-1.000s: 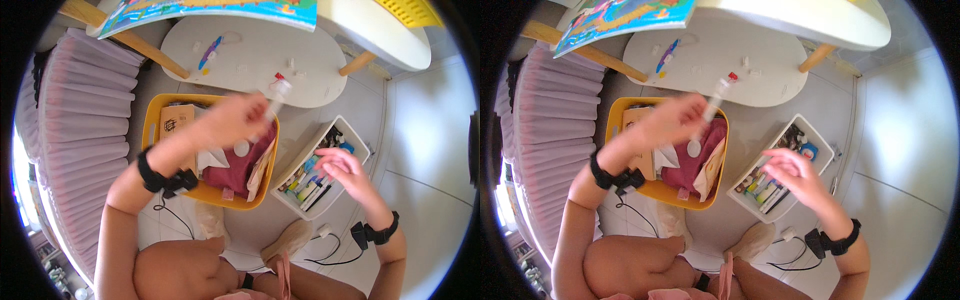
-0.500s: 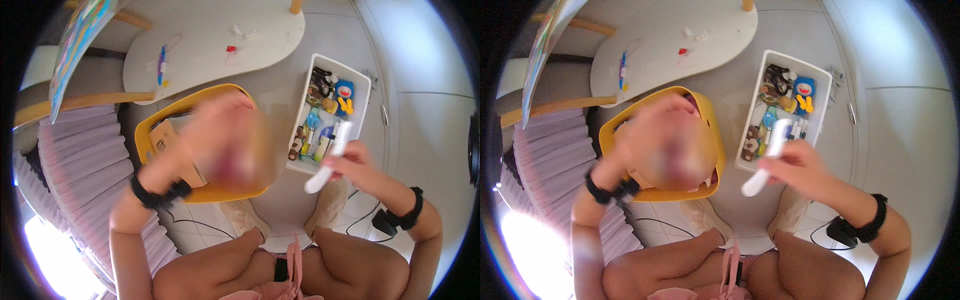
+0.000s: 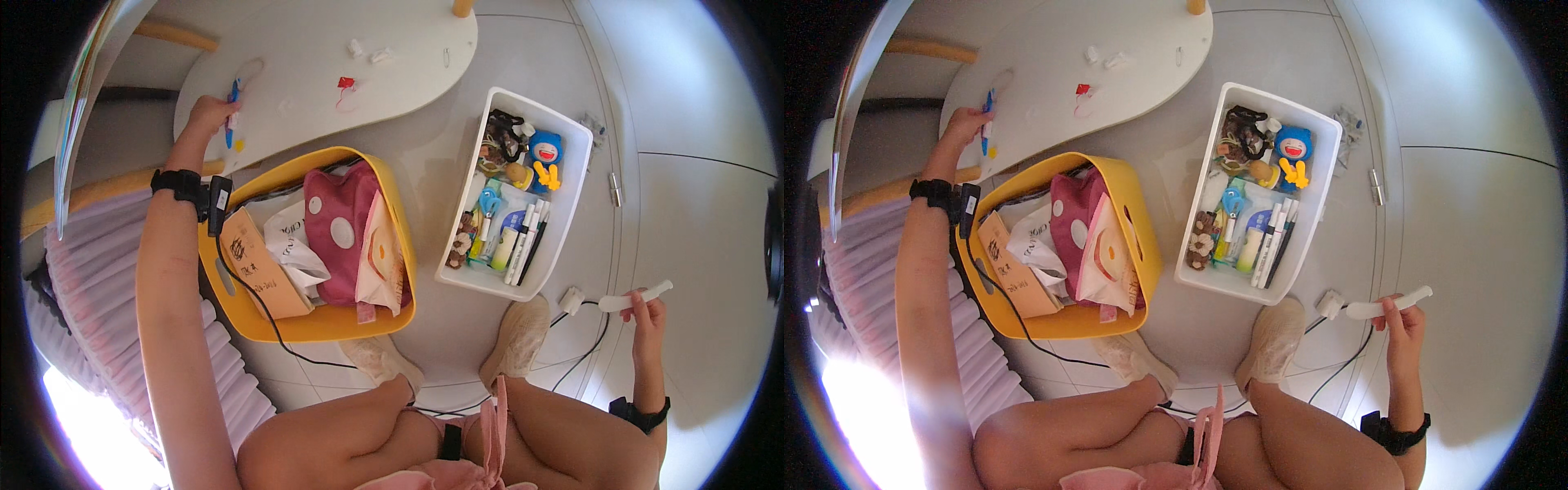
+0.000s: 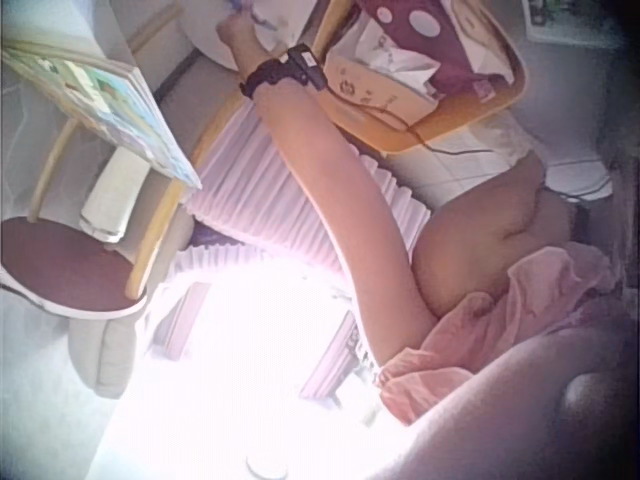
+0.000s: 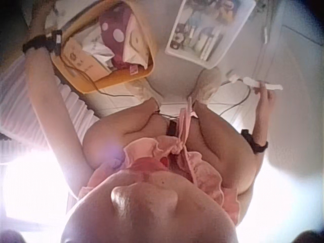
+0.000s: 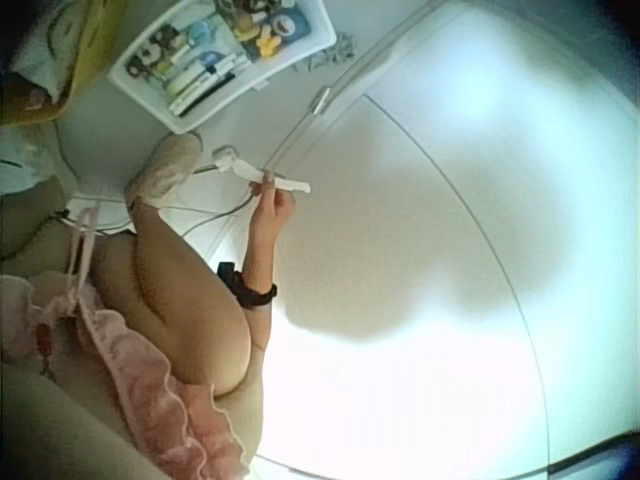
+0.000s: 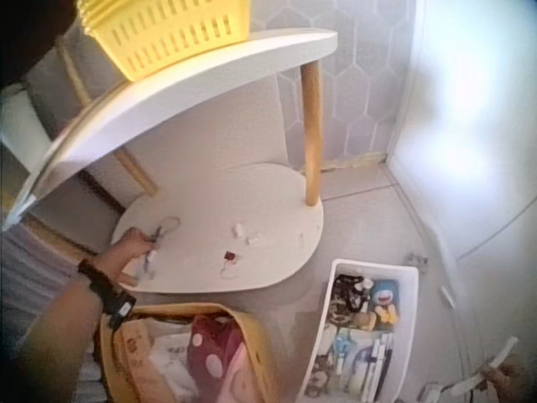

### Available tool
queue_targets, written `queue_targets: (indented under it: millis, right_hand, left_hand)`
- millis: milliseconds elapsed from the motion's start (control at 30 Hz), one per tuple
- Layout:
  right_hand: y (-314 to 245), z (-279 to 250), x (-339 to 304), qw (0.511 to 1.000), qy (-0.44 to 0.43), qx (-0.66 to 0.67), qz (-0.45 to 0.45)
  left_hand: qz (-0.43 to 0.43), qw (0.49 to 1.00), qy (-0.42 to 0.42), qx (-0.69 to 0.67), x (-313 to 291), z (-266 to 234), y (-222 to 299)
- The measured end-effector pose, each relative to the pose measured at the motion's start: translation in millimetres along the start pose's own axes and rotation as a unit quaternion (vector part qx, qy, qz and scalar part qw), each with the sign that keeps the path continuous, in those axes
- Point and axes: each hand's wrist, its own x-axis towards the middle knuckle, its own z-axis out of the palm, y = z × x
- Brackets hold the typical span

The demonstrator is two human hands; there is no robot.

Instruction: The person picks up several small toys and stationery items from a low table and places them into a white bin. They then tuck a yellow storage bin and the white bin under the table and use a cloth to wipe the floor surface.

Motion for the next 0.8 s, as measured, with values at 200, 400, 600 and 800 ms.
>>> queue_targets:
  millis: [200,400,600,800]
  right_hand:
    - [7,5,-2,1.000,-0.025,-0.005,-0.002]
    - [15,12,-11,0.973,-0.072,-0.198,-0.093]
    - [25,11,-13,0.933,-0.133,-0.319,-0.105]
    - [34,11,-16,0.942,-0.129,-0.286,-0.120]
  left_hand:
    - [-0.104,0.973,-0.035,-0.204,-4,-1,3]
    - [-0.064,0.990,-0.013,-0.123,1,-2,-5]
    - [0.054,0.997,0.028,0.054,39,-12,-31]
    - [0.082,0.983,0.133,0.093,40,-45,-26]
